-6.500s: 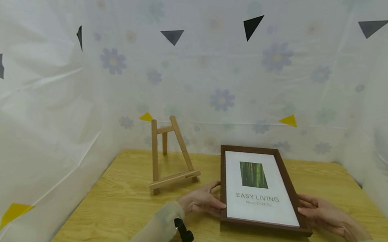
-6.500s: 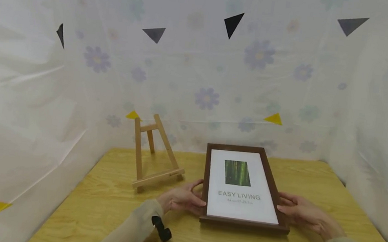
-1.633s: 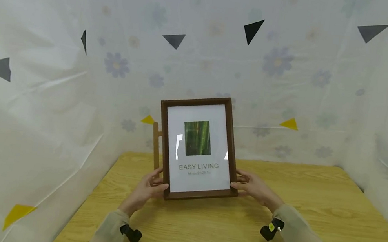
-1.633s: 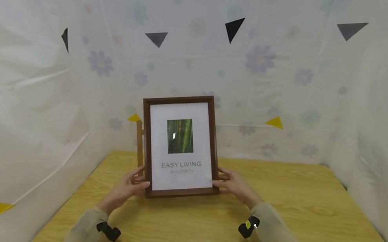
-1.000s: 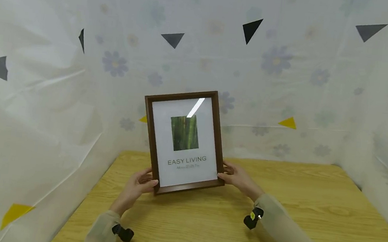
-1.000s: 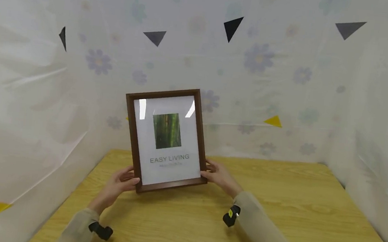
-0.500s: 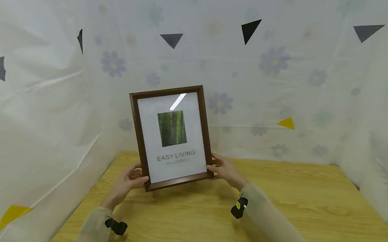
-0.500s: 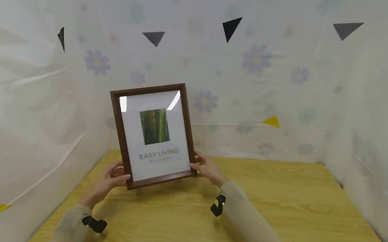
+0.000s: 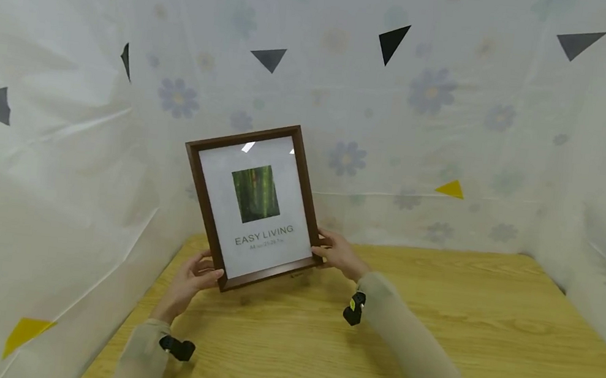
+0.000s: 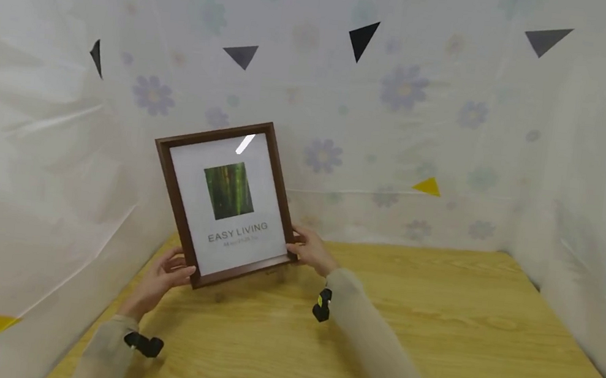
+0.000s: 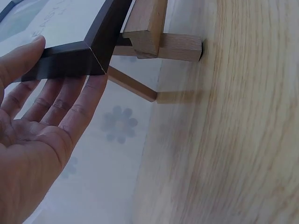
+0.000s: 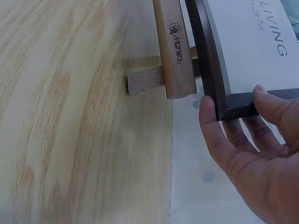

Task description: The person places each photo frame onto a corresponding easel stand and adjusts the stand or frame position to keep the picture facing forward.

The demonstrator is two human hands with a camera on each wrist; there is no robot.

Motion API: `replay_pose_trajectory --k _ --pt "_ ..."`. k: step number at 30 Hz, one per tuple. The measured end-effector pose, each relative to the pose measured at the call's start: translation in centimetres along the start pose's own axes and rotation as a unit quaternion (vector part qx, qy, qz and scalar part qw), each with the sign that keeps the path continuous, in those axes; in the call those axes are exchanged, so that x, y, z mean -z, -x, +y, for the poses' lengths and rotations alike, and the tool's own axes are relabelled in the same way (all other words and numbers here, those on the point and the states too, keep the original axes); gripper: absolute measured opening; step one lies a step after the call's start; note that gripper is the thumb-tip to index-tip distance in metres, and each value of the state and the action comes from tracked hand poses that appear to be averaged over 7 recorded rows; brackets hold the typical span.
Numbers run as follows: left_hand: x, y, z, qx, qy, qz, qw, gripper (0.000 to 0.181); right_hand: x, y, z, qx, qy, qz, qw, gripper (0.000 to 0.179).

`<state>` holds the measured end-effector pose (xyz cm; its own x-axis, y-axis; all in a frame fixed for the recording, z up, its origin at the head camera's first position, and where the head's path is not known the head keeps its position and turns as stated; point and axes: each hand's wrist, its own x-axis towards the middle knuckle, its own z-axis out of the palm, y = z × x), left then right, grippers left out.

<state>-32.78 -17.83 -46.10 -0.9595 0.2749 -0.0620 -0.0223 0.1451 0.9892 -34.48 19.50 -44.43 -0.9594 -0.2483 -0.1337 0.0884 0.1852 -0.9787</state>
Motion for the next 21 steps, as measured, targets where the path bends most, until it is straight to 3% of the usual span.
replay_pose_trajectory --k 7,13,17,21 --pt "0.1 0.0 -0.7 0.021 -0.006 0.008 0.9997 0.068 -0.7 -0.7 0.7 0.002 0.0 0.019 0.9998 0.064" --pt "-0.2 -0.2 -0.9 0.01 -0.011 -0.004 0.9999 0.064 -1.1 -0.7 1.4 0.021 0.024 0.033 0.9989 0.066" --pt "0.0 -0.2 -0.7 0.014 -0.023 -0.022 0.9994 0.068 -1.5 -0.7 1.8 0.021 0.049 0.04 0.9978 0.07" --pt "0.0 0.2 -0.5 0.042 -0.061 -0.058 0.9955 0.087 -1.9 -0.3 2.0 0.001 0.067 0.042 0.9968 0.07"
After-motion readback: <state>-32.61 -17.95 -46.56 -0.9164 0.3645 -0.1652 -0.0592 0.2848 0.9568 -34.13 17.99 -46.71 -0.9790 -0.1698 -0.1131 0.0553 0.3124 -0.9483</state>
